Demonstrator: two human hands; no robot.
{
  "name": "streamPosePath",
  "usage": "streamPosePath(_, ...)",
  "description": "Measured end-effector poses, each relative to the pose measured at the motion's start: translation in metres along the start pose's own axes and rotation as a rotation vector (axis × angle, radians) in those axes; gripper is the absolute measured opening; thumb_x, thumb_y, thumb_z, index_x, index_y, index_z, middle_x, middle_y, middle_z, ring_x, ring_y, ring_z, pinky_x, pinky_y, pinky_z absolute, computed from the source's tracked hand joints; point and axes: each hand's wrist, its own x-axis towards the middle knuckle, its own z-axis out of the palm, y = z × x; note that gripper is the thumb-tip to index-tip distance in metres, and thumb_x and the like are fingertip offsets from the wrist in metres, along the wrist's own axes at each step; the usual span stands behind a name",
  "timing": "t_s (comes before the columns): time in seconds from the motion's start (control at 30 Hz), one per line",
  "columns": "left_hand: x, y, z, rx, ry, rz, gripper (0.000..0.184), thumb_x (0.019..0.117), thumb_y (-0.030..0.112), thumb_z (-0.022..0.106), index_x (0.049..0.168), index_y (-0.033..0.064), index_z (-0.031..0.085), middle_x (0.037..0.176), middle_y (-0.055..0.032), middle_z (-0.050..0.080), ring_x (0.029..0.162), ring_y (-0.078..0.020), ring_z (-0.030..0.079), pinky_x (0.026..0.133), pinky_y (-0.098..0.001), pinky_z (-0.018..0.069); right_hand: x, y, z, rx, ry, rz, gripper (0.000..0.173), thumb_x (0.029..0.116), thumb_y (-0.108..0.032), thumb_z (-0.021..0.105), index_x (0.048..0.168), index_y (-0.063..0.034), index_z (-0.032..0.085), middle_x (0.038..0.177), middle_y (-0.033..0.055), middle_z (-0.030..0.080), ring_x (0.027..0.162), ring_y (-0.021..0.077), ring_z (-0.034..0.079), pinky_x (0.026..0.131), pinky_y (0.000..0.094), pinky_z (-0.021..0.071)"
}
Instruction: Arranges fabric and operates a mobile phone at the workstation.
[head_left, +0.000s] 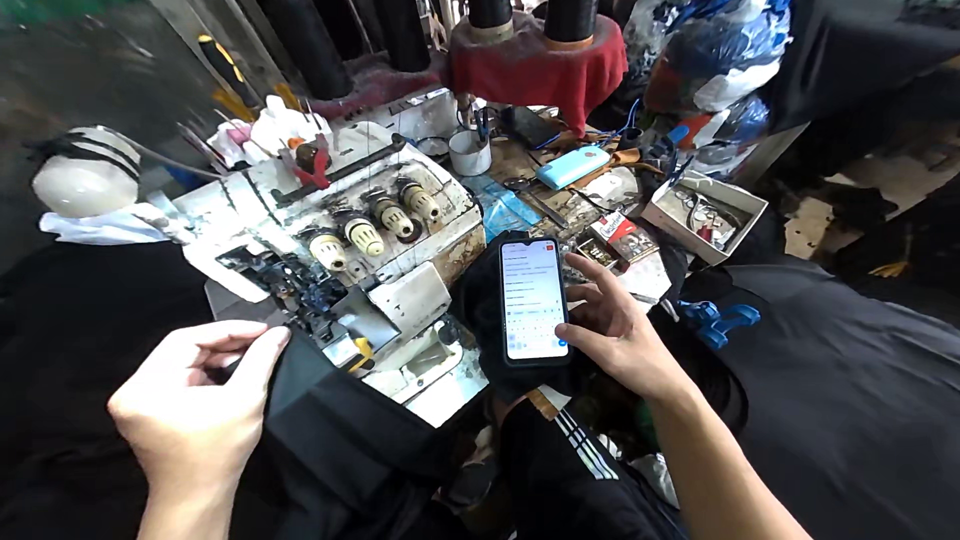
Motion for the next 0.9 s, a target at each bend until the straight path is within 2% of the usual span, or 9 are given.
streamPosePath(0.5,0.0007,0.0012,0.0006,0.000,0.000,0.022,0.026,0.0928,0.024,0.076,0.108,0.0037,0.069,0.093,-0.0023,0.072,0.078,-0.0057,0.067,0.071,-0.0226,0.0563,-0.0004,0.0006,0.0002,-0.028,0.018,-0.007,0.087,0.0873,-0.006,0.071,0.161,-0.0325,0.032,0.123,0.0049,0.068,0.082,0.0210,0.072,0.061,0.0337,0.0625)
streamPosePath(0.9,0.0006,0.0012,0.0004,-0.002,-0.002,0.013,0.026,0.0928,0.025,0.076,0.108,0.0041,0.070,0.094,-0.0016,0.072,0.077,-0.0053,0.067,0.070,-0.0220,0.0562,-0.0002,-0.0010,0.0006,-0.021,0.013,-0.008,0.087,0.0876,-0.004,0.070,0.161,-0.0306,0.032,0.123,0.0054,0.068,0.084,0.0213,0.072,0.064,0.0335,0.0632)
